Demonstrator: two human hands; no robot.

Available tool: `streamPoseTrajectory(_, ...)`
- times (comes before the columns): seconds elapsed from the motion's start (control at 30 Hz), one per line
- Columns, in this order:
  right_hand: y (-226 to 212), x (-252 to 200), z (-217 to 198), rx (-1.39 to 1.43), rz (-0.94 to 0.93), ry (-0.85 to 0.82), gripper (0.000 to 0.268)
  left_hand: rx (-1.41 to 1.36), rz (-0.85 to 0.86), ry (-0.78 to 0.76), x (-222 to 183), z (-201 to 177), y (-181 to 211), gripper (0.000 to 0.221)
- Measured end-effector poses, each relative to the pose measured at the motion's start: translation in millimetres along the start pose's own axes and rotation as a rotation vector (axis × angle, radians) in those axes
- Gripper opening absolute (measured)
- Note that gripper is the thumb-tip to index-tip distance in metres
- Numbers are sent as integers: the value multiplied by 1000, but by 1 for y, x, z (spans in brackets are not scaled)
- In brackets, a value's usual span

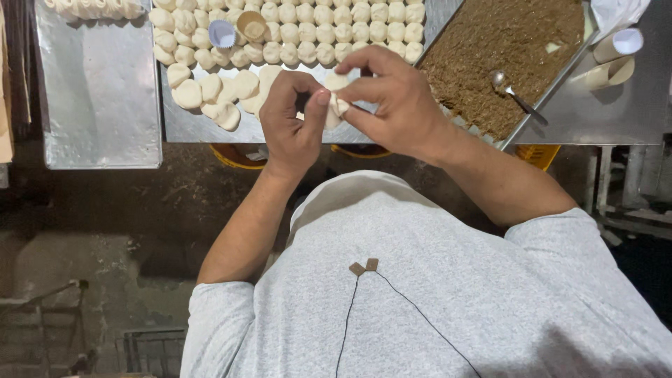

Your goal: The person prepares dumplings by filling circles of dough with a meat mixture using a spoon and then folding and sealing the dough by hand before placing the finished dumplings onto a metal tray.

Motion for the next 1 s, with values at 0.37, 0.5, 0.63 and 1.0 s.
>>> streamPoseTrajectory(0.37, -35, 14, 22, 219, 55, 62, 22, -85, 134, -70, 1, -58, 31, 31)
streamPoseTrajectory(0.5, -63, 21, 43, 161, -8, -6, 13, 16, 325, -90, -10, -81, 43, 34)
streamPoseTrajectory(0.63, -96, 26, 51, -237, -126, 57, 19, 27, 193, -173, -10, -105, 30, 34)
streamPoseTrajectory(1.0, -136, 56, 100, -8, -34, -13, 11, -105, 407, -158, -19, -165, 36, 47)
Point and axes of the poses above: each hand's wrist, its own x-axis towards the middle knuckle, its own z-axis out of the palm, y = z × x, the point moved 9 cm from there along x, towards the middle knuckle, and after that the axes turned 9 degrees about -x, right-handed, at the moved point
